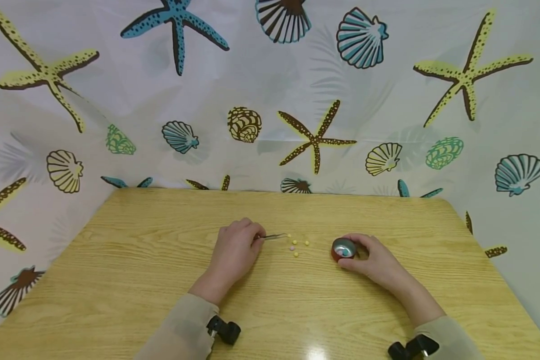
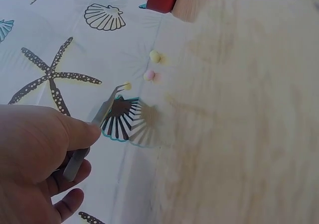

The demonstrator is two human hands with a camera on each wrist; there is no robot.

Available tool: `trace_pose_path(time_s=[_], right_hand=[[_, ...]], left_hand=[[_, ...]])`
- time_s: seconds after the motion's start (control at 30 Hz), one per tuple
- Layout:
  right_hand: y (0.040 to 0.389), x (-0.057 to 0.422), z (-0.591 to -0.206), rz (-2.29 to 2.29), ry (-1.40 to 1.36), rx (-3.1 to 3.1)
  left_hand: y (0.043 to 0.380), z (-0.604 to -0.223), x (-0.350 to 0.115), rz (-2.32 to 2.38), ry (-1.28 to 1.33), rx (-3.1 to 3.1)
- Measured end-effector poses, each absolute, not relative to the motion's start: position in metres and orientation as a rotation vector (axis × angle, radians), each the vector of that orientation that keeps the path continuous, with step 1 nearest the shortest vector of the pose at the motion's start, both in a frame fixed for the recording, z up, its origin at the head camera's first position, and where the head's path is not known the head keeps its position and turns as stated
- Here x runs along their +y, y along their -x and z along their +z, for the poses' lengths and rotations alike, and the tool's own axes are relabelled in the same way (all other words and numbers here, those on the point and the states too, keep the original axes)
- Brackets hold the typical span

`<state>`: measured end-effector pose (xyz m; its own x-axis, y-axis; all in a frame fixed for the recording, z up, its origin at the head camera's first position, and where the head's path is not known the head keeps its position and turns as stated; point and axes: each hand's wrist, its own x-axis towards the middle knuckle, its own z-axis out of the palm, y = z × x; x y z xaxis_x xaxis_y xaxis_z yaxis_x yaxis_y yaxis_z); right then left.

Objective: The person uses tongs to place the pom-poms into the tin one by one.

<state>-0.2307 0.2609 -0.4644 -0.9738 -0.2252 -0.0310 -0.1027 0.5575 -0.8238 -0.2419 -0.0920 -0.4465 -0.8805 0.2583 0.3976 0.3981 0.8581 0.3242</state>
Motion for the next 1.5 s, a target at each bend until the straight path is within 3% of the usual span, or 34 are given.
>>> trace_pose_path(time_s=[0.47, 1.0, 1.5], right_hand=[[0.233, 0.261, -0.464, -1.389, 0.298, 2.649], [0.234, 0.261, -0.468, -1.400, 0.299, 2.653], [0.234, 0.260, -0.469, -1.416, 0.306, 2.646]], left_hand=[[0.239, -0.434, -0.084, -0.629, 0.513, -2.614], [0.236, -0.411, -0.041, -0.679, 0.607, -2.560], [0.232, -0.421, -0.007, -0.646, 0.674, -2.609]])
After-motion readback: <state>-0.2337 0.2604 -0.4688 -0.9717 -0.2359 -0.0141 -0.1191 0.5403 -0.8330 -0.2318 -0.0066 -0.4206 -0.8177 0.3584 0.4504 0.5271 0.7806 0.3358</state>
